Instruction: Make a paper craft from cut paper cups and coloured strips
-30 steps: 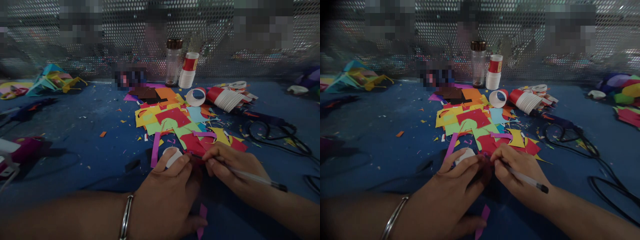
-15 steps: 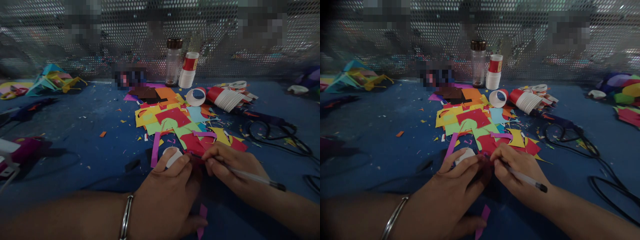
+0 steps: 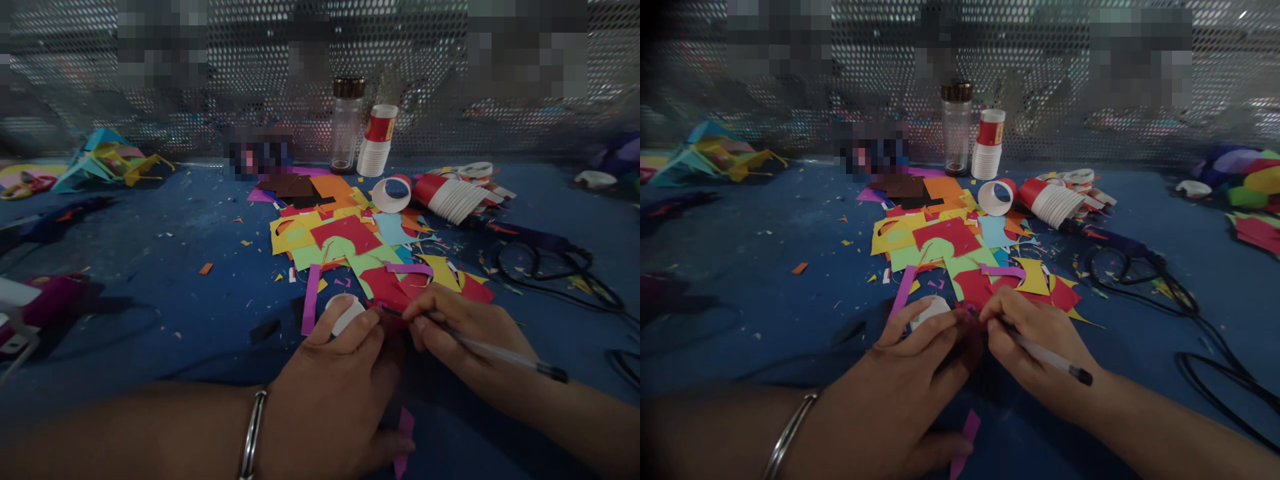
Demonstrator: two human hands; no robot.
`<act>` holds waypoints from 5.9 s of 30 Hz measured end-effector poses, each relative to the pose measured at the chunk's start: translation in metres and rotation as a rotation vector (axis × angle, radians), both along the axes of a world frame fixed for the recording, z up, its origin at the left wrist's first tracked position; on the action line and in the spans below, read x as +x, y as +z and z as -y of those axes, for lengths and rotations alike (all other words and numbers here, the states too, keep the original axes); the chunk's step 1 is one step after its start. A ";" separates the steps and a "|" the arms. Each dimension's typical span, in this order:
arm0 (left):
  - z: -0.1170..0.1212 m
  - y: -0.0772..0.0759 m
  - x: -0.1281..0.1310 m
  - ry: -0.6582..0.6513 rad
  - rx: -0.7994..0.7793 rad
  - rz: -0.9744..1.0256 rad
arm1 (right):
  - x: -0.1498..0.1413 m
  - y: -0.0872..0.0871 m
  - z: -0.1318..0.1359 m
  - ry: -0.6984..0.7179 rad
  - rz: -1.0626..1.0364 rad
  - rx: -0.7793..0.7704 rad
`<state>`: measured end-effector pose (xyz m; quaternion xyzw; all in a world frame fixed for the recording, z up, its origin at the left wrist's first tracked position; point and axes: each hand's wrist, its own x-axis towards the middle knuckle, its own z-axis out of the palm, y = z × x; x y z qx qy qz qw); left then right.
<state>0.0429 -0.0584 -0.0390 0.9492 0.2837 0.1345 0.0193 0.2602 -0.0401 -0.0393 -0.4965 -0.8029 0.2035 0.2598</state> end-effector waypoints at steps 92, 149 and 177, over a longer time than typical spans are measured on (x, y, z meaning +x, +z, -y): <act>0.001 -0.002 0.000 0.007 0.010 -0.021 | -0.005 0.006 0.006 -0.091 0.018 -0.044; 0.003 -0.005 -0.006 -0.043 -0.013 0.016 | 0.030 0.015 -0.014 -0.258 0.077 0.205; -0.033 0.007 -0.004 0.168 -0.015 0.205 | 0.072 0.007 -0.057 -0.140 0.427 0.315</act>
